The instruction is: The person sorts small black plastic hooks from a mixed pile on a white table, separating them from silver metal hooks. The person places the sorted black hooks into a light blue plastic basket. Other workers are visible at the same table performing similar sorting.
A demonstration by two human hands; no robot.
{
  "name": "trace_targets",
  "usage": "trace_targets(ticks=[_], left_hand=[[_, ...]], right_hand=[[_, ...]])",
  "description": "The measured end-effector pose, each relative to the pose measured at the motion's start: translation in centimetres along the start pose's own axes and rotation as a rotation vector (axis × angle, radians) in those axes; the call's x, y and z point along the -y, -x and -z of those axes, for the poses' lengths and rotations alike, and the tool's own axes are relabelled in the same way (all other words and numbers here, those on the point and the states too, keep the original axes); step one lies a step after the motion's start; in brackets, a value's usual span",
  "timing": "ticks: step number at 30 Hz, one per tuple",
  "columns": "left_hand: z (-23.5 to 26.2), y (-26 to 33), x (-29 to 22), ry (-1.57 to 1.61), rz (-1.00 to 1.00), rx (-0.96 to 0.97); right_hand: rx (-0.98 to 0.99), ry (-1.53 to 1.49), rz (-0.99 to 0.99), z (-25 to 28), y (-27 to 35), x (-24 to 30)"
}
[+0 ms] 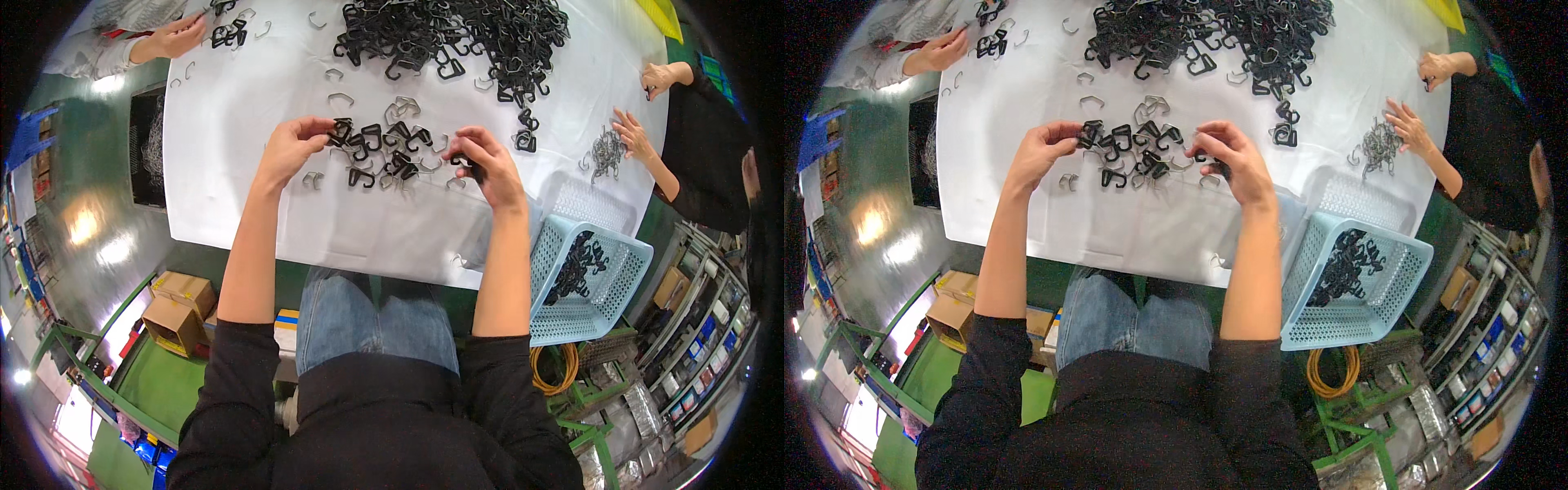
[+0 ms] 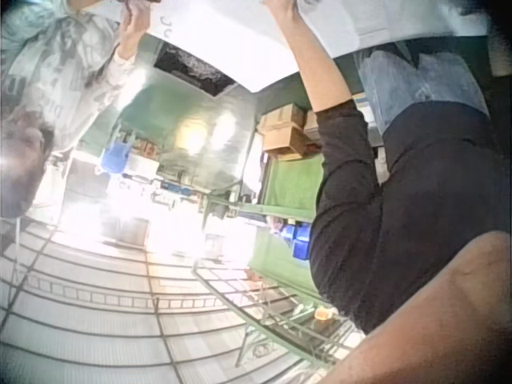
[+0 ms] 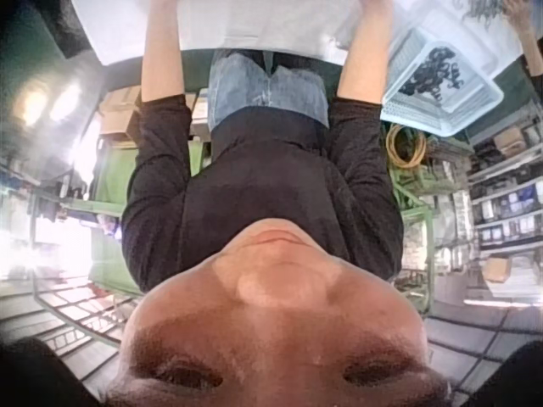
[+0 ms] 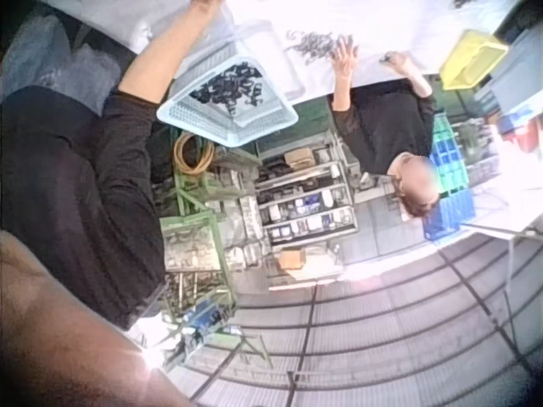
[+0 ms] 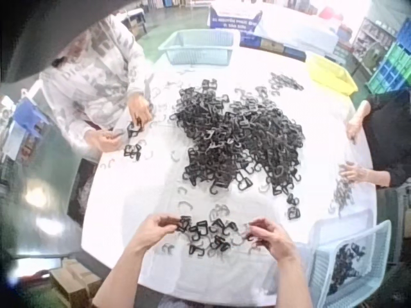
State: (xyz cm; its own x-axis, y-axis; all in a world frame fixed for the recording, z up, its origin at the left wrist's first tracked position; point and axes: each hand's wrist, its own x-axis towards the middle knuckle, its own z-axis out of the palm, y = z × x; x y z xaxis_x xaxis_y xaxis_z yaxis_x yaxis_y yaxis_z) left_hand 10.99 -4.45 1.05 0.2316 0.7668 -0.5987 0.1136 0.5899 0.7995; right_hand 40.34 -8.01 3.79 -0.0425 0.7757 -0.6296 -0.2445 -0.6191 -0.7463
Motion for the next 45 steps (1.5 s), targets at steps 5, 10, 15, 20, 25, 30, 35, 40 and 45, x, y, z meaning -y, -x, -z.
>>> trace_targets(ticks=[5, 10, 15, 20, 25, 30, 35, 40, 45], left_hand=[[-0.3, -0.7, 0.7, -0.42, -0.072, -0.229], [-3.6, -0.8, 1.5, -0.951, -0.751, -0.484], [-6.6, -1.9, 2.2, -1.046, -0.622, -0.403], [-5.5, -1.5, 1.7, -0.424, -0.341, -0.152], [-4.9, -0.8, 1.0, 0.582, -0.099, 0.164], [-9.2, -3.2, 0.7, 0.001, 0.025, 0.047], [-15.0, -2.1, 2.6, -1.074, -0.373, -0.472], [-15.8, -2.3, 3.2, -0.887, -0.349, -0.382], [-14.1, -1.6, 3.0, -0.555, -0.431, -0.205]], right_hand=[[-0.061, 1.181, 0.34, -4.2, -4.6, -2.2], [-0.046, 1.61, 0.409, -5.8, -6.2, -3.7], [0.014, 1.343, 0.402, -3.6, -4.5, -2.7], [-0.08, 0.652, 0.184, 0.4, -1.6, -2.3], [-0.006, -0.235, 0.098, 4.1, 1.9, -2.5], [0.258, -0.554, 0.144, 4.6, 0.7, -3.3], [0.15, -0.414, 0.04, 3.4, -2.3, -2.9], [-0.097, 0.422, 0.145, 2.3, -2.7, -3.5], [-0.011, 0.745, 0.316, 1.9, -2.9, -3.8]])
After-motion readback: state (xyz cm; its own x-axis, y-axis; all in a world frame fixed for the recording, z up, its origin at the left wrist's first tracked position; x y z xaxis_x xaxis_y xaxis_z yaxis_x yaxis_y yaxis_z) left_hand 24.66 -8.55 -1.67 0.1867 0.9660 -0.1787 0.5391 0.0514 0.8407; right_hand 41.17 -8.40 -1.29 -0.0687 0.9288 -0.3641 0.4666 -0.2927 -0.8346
